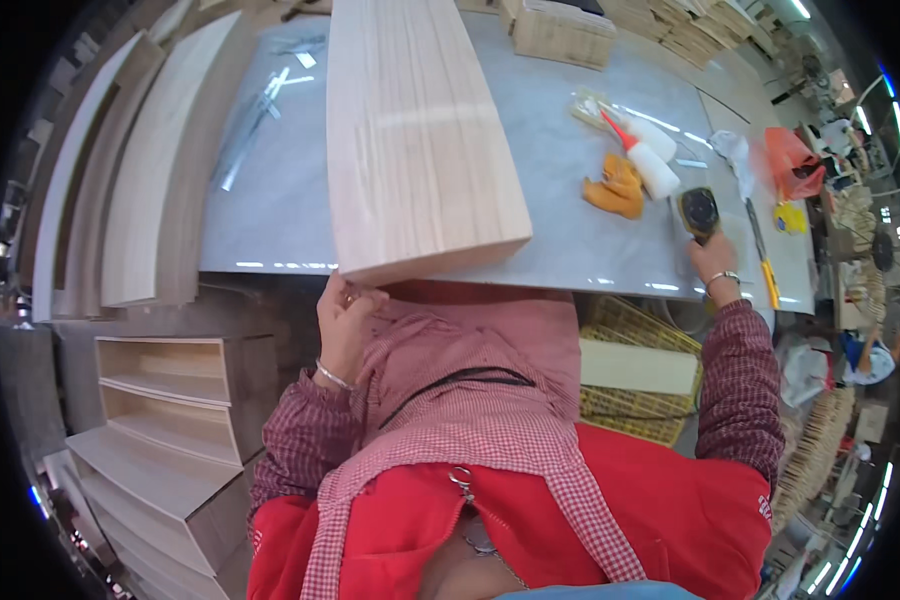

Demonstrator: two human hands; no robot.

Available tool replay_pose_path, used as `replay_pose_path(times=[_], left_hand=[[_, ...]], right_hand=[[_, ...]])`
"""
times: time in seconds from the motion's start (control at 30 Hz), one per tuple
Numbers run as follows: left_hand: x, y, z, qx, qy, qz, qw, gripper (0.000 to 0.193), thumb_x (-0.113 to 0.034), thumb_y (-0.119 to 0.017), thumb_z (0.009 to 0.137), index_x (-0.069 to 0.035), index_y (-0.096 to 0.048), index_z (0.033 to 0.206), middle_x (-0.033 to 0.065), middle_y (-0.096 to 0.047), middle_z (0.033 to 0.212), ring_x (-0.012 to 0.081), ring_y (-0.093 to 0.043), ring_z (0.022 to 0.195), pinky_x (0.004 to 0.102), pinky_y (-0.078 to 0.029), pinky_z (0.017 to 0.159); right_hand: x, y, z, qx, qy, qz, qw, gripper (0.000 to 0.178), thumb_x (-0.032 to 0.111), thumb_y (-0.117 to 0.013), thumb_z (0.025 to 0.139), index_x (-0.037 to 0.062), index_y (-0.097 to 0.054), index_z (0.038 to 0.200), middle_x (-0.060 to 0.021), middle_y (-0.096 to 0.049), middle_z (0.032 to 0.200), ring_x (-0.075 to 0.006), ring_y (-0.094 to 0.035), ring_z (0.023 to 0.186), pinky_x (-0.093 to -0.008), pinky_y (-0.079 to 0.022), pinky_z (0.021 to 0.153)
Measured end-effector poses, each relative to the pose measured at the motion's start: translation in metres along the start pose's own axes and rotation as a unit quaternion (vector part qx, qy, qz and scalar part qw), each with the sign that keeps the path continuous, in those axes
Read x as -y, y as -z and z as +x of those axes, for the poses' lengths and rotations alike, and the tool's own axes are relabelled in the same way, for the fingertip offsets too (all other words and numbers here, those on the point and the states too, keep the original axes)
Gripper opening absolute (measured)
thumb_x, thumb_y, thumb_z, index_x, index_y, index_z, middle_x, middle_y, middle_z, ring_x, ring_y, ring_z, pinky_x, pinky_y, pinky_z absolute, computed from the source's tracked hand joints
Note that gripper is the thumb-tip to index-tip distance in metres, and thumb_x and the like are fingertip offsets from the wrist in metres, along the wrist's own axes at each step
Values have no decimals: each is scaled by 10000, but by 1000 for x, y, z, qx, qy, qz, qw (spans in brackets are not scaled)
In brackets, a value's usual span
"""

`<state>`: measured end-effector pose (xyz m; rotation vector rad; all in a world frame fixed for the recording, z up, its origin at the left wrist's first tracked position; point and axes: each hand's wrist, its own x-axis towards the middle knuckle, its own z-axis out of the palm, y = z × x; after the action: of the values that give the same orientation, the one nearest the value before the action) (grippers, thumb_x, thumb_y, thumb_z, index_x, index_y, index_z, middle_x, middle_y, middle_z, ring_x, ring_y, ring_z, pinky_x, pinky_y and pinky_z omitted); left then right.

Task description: Applying glue to wooden planks and securing them together using a pneumatic nail gun to build boxes.

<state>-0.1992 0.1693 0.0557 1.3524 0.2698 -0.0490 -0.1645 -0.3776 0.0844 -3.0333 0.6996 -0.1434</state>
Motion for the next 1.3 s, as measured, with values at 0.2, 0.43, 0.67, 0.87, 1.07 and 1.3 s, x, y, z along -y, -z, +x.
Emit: replay_pose_path(times=[0.2,0.43,0.67,0.87,1.07,1.3], left_hand=[[-13,115,3,-132,1,-1,991,245,-25,-487,816,1,-581,1041,112,-635,916,174,-598,773,265,-462,714],[-34,178,6,-235,-58,-38,970,312,-179,-469,908,9,-571,1135,125,-640,1040,194,-610,874,277,-467,778],[-49,151,2,-240,-41,-60,968,309,-135,-461,915,4,-557,1174,119,-622,1102,199,-600,940,273,-458,803],[-53,148,-15,-333,28,44,942,292,-100,-459,909,4,-559,1163,117,-615,1110,181,-580,958,270,-443,821],[-52,125,-32,-384,78,30,920,289,-131,-458,914,1,-562,1149,116,-606,1119,169,-564,974,267,-436,817],[-58,64,-76,-387,93,-56,916,414,-323,-446,954,-21,-537,1222,104,-587,1189,174,-564,1014,290,-425,855]], right_hand=[[-20,-25,18,23,-103,-45,993,559,351,-627,772,25,-479,1202,-191,-658,951,-398,-625,841,-465,-493,729],[-34,-54,21,-51,-103,60,992,576,330,-641,780,40,-462,1245,-185,-648,1013,-383,-622,887,-442,-493,730],[44,24,58,-25,-6,44,999,459,336,-646,803,65,-560,1164,-133,-647,1002,-279,-626,836,-368,-490,735],[240,0,161,22,245,340,908,402,229,-656,775,67,-623,1141,-80,-681,958,-211,-634,831,-297,-497,770],[397,-74,275,8,299,478,826,483,171,-625,717,50,-595,1184,-91,-669,1055,-214,-637,912,-301,-495,821],[478,-90,295,56,233,543,805,433,71,-582,707,-15,-616,1130,-105,-668,1026,-221,-622,881,-277,-487,783]])
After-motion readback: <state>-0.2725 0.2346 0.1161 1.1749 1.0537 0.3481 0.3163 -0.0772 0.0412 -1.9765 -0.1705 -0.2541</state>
